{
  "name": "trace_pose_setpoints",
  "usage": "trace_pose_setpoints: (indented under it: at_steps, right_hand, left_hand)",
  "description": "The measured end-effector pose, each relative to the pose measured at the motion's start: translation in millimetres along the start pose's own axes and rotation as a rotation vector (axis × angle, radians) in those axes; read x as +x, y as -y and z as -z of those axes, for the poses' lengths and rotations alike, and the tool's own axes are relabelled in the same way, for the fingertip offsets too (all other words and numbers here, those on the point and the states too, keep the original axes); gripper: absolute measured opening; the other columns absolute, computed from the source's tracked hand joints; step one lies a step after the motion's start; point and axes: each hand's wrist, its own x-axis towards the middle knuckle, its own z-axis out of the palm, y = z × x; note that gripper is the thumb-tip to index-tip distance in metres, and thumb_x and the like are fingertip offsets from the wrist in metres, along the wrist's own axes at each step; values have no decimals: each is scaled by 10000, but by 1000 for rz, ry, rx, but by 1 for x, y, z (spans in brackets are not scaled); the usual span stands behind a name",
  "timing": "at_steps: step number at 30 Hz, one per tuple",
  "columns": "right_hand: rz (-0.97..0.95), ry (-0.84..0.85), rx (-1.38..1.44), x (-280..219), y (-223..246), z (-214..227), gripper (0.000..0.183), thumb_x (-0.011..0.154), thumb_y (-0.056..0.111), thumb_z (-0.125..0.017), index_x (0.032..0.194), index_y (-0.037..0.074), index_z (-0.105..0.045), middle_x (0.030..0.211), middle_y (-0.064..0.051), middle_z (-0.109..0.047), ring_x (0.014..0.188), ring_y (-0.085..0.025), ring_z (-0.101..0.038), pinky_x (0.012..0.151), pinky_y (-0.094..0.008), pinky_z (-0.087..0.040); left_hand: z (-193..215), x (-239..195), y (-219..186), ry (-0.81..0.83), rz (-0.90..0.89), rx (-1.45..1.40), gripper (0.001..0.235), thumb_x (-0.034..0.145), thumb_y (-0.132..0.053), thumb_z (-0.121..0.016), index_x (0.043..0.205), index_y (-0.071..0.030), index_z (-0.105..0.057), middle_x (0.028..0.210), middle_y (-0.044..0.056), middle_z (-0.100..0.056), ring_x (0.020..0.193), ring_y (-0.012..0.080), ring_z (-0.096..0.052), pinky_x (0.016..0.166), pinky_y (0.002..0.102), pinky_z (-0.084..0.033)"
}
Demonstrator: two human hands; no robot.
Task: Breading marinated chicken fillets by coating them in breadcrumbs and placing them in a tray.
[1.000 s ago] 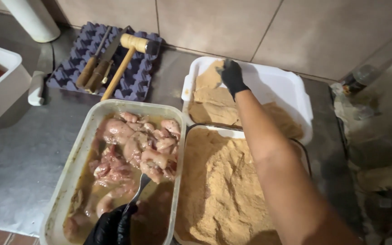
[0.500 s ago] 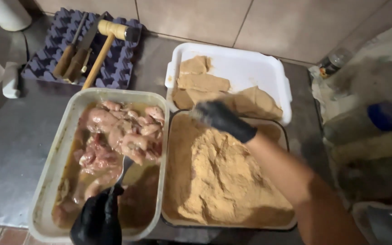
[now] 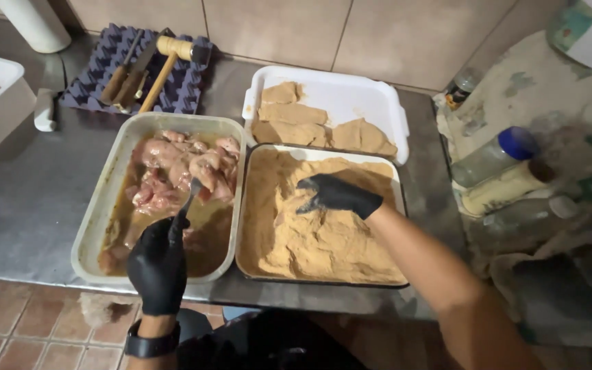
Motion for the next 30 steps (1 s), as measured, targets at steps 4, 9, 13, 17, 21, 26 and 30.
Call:
trace_pose_setpoints:
  at_steps: [4, 9, 13, 17, 21, 26, 30]
  right_hand:
    - [104, -207, -231, -36, 45, 24, 760, 691, -88, -742, 1422, 80, -618, 1289, -199, -698, 1007, -296, -758, 872, -394, -597]
    - [80, -478, -395, -55, 5, 49, 634, 831, 259, -835, 1423, 228, -610, 1322, -37, -678, 1245, -235, -642, 1056, -386, -505]
    - [60, -391, -664, -67, -48, 22, 617, 864, 144, -778, 1436, 101, -552, 1327, -227, -653, 1252, -389, -626, 1110, -543, -468]
    - [141, -201, -683, -70, -83, -51, 568, 875, 143, -696, 1422, 71, -558, 1381, -244, -613, 1327, -421, -557, 1155, -543, -411]
    - [382, -256, -583, -79, 31, -90, 706, 899, 486, -661, 1475, 101, -520, 1466, -269, -500, 1379, -490, -447, 1178, -614, -323]
    - [270, -230, -720, -66, 84, -110, 871, 822, 715, -676, 1561, 332, -421, 1676, -140, -268, 1519, -506, -231, 1150, -774, -150]
    - [431, -426, -759, -7, -6, -112, 629, 874, 471, -739, 1380, 159, -535, 1385, -190, -531, 1304, -428, -508, 1059, -629, -382]
  left_hand:
    - [-8, -6, 10, -21, 106, -34, 167, 1066, -297, -752, 939, -190, -773, 889, 58, -763, 885, 347, -716, 812, 447, -551]
    - [-9, -9, 13, -1, 100, -22, 180, 1089, -292, -737, 930, -215, -772, 878, 8, -761, 878, 287, -727, 822, 394, -555]
    - [-10, -9, 18, 17, 75, -12, 138, 1071, -267, -729, 947, -223, -769, 887, 16, -761, 884, 309, -723, 818, 422, -558]
    - [-13, -10, 22, 20, 98, -38, 189, 1073, -334, -725, 913, -240, -763, 877, 15, -760, 906, 310, -723, 844, 408, -553]
    - [-20, -15, 30, 5, 73, 1, 127, 1053, -302, -749, 950, -232, -772, 880, 34, -761, 887, 312, -726, 825, 409, -565]
    - [-22, -14, 31, 25, 92, -27, 183, 1093, -321, -711, 939, -237, -763, 876, 20, -755, 893, 312, -721, 840, 416, -563]
    - [-24, -15, 36, 28, 99, 26, 162, 1060, -359, -728, 950, -246, -769, 858, 45, -752, 894, 324, -724, 824, 427, -566]
